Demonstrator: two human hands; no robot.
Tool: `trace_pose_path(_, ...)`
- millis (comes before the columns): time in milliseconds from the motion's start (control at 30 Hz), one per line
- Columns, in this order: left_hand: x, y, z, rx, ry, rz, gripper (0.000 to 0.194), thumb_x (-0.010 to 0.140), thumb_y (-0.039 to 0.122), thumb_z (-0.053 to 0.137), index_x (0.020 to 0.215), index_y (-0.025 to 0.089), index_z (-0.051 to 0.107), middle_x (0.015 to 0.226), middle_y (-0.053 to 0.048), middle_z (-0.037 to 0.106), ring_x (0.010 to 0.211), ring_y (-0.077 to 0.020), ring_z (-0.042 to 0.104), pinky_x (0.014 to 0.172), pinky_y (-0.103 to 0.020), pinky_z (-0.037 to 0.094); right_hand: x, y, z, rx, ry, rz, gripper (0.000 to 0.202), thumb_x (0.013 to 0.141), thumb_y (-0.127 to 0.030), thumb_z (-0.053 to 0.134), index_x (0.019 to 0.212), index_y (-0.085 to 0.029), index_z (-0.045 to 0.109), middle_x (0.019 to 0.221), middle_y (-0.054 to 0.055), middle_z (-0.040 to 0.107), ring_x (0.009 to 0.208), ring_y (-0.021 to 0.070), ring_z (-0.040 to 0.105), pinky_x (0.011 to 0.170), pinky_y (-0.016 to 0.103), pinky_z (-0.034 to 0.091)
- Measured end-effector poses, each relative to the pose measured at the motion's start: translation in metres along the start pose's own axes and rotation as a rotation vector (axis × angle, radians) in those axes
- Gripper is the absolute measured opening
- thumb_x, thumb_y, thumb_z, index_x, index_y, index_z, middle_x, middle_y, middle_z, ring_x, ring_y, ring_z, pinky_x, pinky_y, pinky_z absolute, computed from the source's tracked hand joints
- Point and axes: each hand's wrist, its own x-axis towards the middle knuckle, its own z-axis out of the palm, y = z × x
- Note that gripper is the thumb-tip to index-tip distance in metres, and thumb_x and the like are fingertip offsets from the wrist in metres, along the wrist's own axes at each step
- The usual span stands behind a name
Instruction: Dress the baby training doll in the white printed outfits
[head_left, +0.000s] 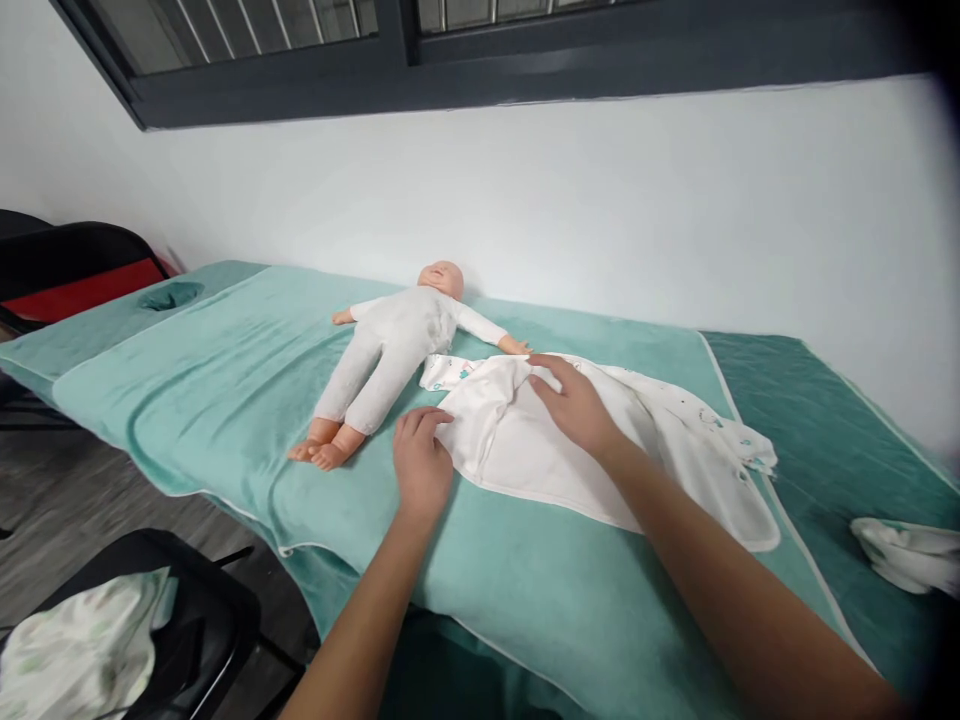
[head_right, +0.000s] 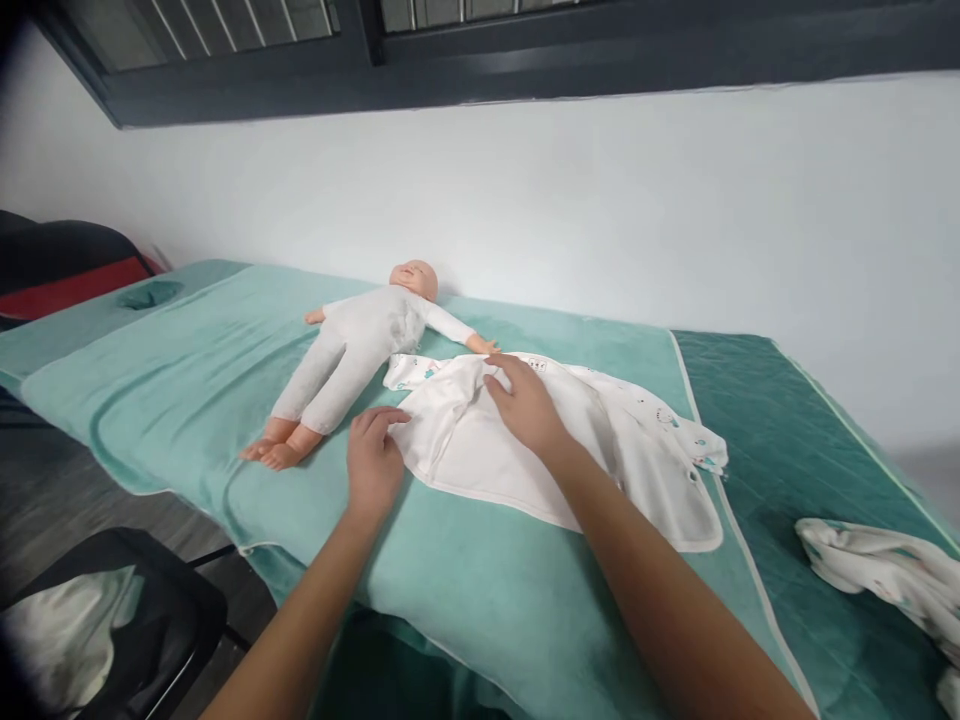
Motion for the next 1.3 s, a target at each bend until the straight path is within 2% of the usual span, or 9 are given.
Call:
trace_pose_path(167, 0.002, 0.0, 0.0, 0.001, -0.009, -0.001, 0.049, 0.066, -0.008, 0.037, 0.092, 0.022, 0.067, 0.102, -0.006, 0.068, 0.104, -0.0254, 0.055, 0.093, -0.041, 0.045, -0.029, 0.06, -0.093, -0.416, 0.189, 0.13, 0.037, 0.091, -0.038, 0.049, 0.118, -0.019, 0.066, 0.124, 0.012, 0.065, 0.118, 0.029, 0.057, 0.104, 0.046, 0.041)
trace_pose_path(300, 0.002, 0.0, 0.0, 0.001, -0.006, 0.003, 0.046, 0.069, -0.005, 0.037, 0.09, 0.022, 0.067, 0.102, -0.005, 0.069, 0.104, -0.0251, 0.056, 0.093, -0.04, 0.045, -0.049, 0.102, -0.134, -0.575, 0.124, 0.302, 0.035, 0.087, -0.045, 0.052, 0.103, -0.02, 0.07, 0.105, 0.01, 0.07, 0.095, 0.0272, 0.062, 0.089, 0.042, 0.047)
trace_pose_path(433, 0.004, 0.0, 0.0, 0.009, -0.006, -0.014, 0.041, 0.073, -0.002, 0.038, 0.088, 0.022, 0.067, 0.1, -0.005, 0.07, 0.102, -0.0253, 0.057, 0.092, -0.04, 0.045, -0.049, 0.11, -0.137, -0.575, 0.121, 0.379, 0.032, 0.087, -0.046, 0.049, 0.091, -0.023, 0.071, 0.094, 0.008, 0.07, 0.084, 0.025, 0.061, 0.074, 0.037, 0.045)
trace_pose_path(633, 0.004, 0.003, 0.0, 0.022, -0.013, -0.025, 0.035, 0.077, 0.001, 0.039, 0.087, 0.022, 0.066, 0.098, -0.005, 0.07, 0.102, -0.0251, 0.057, 0.092, -0.04, 0.045, -0.04, 0.116, -0.133, -0.652, 0.234, 0.447, 0.033, 0.089, -0.045, 0.049, 0.102, -0.021, 0.068, 0.1, 0.01, 0.07, 0.084, 0.0254, 0.061, 0.071, 0.036, 0.044)
trace_pose_path(767, 0.005, 0.004, 0.0, 0.03, -0.016, -0.025, 0.033, 0.079, 0.002, 0.04, 0.086, 0.021, 0.066, 0.098, -0.005, 0.071, 0.101, -0.0244, 0.057, 0.092, -0.039, 0.045, -0.044, 0.115, -0.132, -0.755, 0.131, 0.422, 0.036, 0.092, -0.042, 0.044, 0.109, -0.02, 0.068, 0.112, 0.013, 0.067, 0.093, 0.0287, 0.063, 0.078, 0.041, 0.047)
trace_pose_path(933, 0.005, 0.004, 0.0, 0.068, -0.022, -0.025, 0.029, 0.079, 0.004, 0.043, 0.087, 0.02, 0.066, 0.093, -0.006, 0.07, 0.096, -0.0246, 0.058, 0.087, -0.039, 0.046, -0.051, 0.104, -0.129, -0.658, 0.282, 0.132, 0.043, 0.097, -0.039, 0.037, 0.127, -0.02, 0.062, 0.132, 0.013, 0.06, 0.122, 0.0297, 0.055, 0.103, 0.045, 0.043)
trace_pose_path(1033, 0.003, 0.006, 0.001, 0.098, -0.024, 0.02, 0.028, 0.083, 0.007, 0.045, 0.095, 0.02, 0.067, 0.1, -0.006, 0.072, 0.102, -0.0252, 0.06, 0.091, -0.04, 0.045, -0.054, 0.11, -0.122, -0.57, 0.069, 0.003, 0.049, 0.099, -0.043, 0.035, 0.131, -0.014, 0.06, 0.139, 0.015, 0.058, 0.133, 0.0291, 0.049, 0.113, 0.047, 0.037)
trace_pose_path(1133, 0.002, 0.011, 0.002, 0.167, -0.066, 0.02, 0.027, 0.091, 0.015, 0.046, 0.109, 0.021, 0.066, 0.115, -0.007, 0.072, 0.113, -0.026, 0.062, 0.096, -0.042, 0.043, -0.057, 0.122, -0.116, -0.546, -0.07, 0.014, 0.054, 0.099, -0.046, 0.035, 0.132, -0.011, 0.059, 0.14, 0.018, 0.057, 0.134, 0.0308, 0.048, 0.114, 0.05, 0.036)
trace_pose_path(1300, 0.001, 0.018, 0.001, 0.225, -0.172, -0.051, 0.028, 0.099, 0.03, 0.043, 0.117, 0.023, 0.063, 0.116, -0.007, 0.073, 0.115, -0.0262, 0.064, 0.099, -0.046, 0.041, -0.057, 0.109, -0.116, -0.498, 0.06, 0.089, 0.054, 0.098, -0.051, 0.037, 0.133, -0.015, 0.057, 0.142, 0.016, 0.056, 0.134, 0.0319, 0.049, 0.114, 0.052, 0.037)
